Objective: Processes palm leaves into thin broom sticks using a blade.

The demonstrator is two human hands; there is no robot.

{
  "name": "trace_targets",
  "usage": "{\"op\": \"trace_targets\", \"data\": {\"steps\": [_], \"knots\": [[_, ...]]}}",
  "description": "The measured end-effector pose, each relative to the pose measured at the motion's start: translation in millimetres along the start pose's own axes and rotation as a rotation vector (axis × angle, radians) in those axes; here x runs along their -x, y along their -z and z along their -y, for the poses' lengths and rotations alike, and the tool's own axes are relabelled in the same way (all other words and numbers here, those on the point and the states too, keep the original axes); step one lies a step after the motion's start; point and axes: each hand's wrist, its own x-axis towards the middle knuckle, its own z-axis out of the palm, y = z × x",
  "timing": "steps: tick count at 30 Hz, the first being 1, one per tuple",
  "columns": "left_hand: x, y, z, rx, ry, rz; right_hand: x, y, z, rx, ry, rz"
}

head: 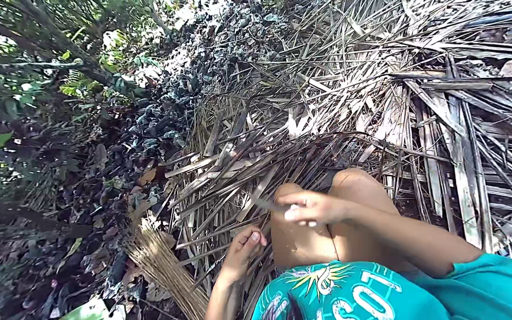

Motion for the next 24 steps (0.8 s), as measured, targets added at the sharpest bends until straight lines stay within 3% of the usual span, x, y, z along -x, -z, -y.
{"op": "trace_targets", "data": {"steps": [2, 6, 8, 10, 12, 14, 17, 20, 24], "knots": [[7, 8, 5, 0.092, 0.057, 0.044, 5, 29, 24, 0.076, 0.062, -0.154], [23, 15, 17, 0.173, 0.155, 0.017, 8, 96, 57, -0.044, 0.385, -0.392], [23, 14, 18, 0.196, 0.157, 0.004, 5, 87, 51, -0.091, 0.363, -0.365], [18, 11, 15, 0.229, 0.147, 0.003, 3, 48, 27, -0.085, 0.159, -0.282], [13, 8, 11, 0.255, 0.146, 0.022, -1, 5, -3, -0.071, -0.04, -0.076], [11, 9, 11, 0.255, 0.14, 0.048, -5, -16, -19, -0.137, -0.039, 0.071], [19, 17, 17, 0.151, 0.116, 0.037, 4, 17, 17, -0.042, -0.01, -0.145], [32, 24, 30, -0.023, 0.098, -0.005, 9, 69, 38, -0.124, 0.268, -0.335], [23, 9, 24, -0.207, -0.013, -0.062, 9, 62, 31, -0.15, 0.251, -0.321]]}}
